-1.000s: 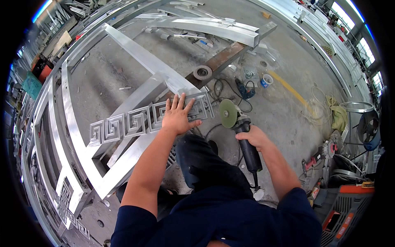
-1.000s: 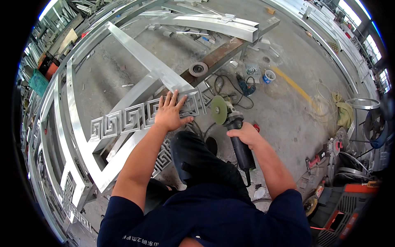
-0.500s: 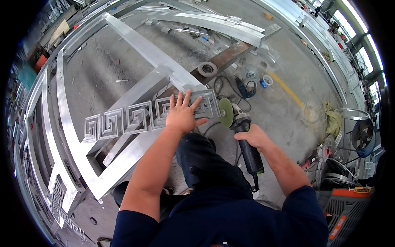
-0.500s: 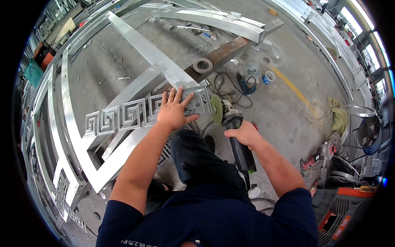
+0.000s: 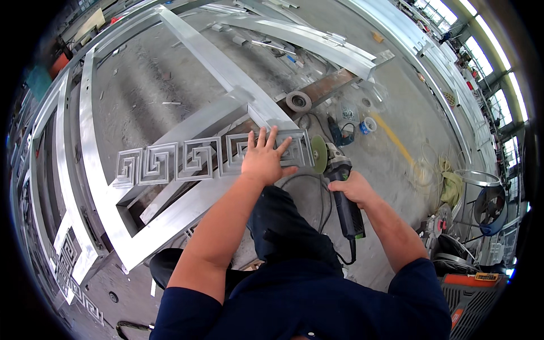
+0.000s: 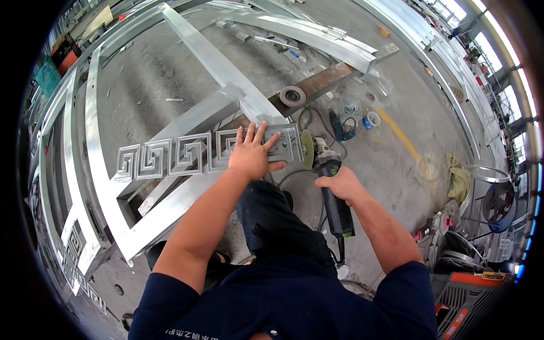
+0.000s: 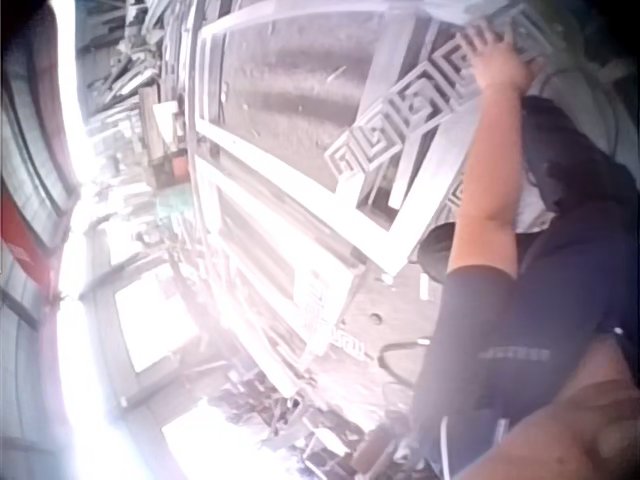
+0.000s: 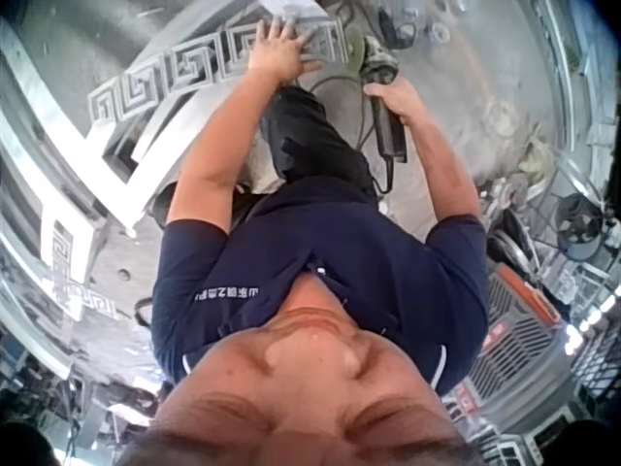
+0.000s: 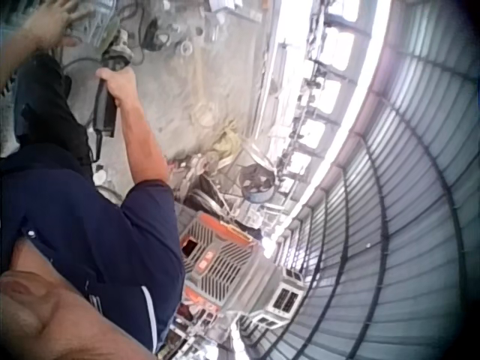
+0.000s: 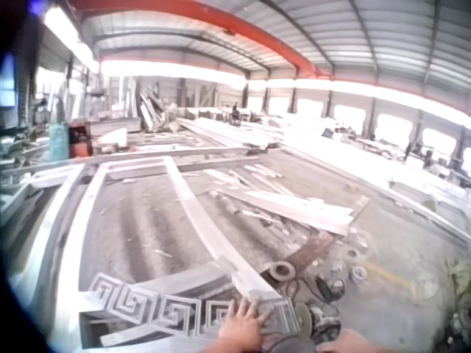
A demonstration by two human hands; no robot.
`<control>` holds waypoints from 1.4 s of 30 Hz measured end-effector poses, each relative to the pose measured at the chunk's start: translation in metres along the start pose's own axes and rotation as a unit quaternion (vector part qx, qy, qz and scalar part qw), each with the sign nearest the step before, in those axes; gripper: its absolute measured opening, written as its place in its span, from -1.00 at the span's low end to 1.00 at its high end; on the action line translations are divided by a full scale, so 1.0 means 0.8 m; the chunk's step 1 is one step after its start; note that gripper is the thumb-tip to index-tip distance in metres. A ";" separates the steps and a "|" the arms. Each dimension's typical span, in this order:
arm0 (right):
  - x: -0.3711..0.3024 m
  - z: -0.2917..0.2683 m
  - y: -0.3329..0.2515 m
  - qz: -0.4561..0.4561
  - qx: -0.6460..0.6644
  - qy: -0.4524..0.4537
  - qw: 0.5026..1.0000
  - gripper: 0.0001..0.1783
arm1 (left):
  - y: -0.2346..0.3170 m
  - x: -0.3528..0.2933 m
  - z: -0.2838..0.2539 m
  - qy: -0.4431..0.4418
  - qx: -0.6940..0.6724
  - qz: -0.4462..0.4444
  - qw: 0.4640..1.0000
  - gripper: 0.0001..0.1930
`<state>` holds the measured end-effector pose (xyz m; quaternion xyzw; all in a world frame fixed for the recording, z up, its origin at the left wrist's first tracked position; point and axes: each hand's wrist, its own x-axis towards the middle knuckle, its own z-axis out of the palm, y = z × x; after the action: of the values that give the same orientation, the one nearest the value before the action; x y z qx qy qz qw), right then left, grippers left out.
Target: The person uses an angle grinder to smooth the edges of a decorative metal piece, then places it into a larger metal frame. They measure the frame with a tape measure and adjust the placement of the decorative piece.
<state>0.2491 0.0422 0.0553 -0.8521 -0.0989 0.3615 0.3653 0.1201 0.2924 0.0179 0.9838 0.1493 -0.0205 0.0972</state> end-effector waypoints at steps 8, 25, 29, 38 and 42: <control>0.036 -0.008 -0.036 -0.028 -0.078 0.034 0.996 -0.56 | -0.002 -0.001 0.000 0.011 -0.008 0.006 1.000 -0.04; -0.050 -0.035 0.038 0.018 -0.090 -0.005 0.996 -0.53 | 0.012 0.011 -0.001 0.005 0.012 -0.019 1.000 -0.03; -0.077 -0.072 0.071 -0.020 -0.066 0.025 0.997 -0.55 | 0.027 0.030 -0.002 -0.009 -0.014 -0.011 1.000 0.18; -0.068 -0.124 0.042 -0.046 -0.063 -0.049 0.996 -0.51 | -0.060 -0.036 -0.008 -0.004 0.022 -0.075 0.997 0.29; -0.057 -0.117 0.026 -0.047 -0.048 -0.048 0.997 -0.53 | -0.058 -0.042 -0.007 0.019 0.008 -0.084 0.996 0.21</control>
<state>0.2789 -0.0441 0.1098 -0.8446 -0.1734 0.3794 0.3356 0.0746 0.3270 0.0171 0.9688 0.2329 -0.0111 0.0844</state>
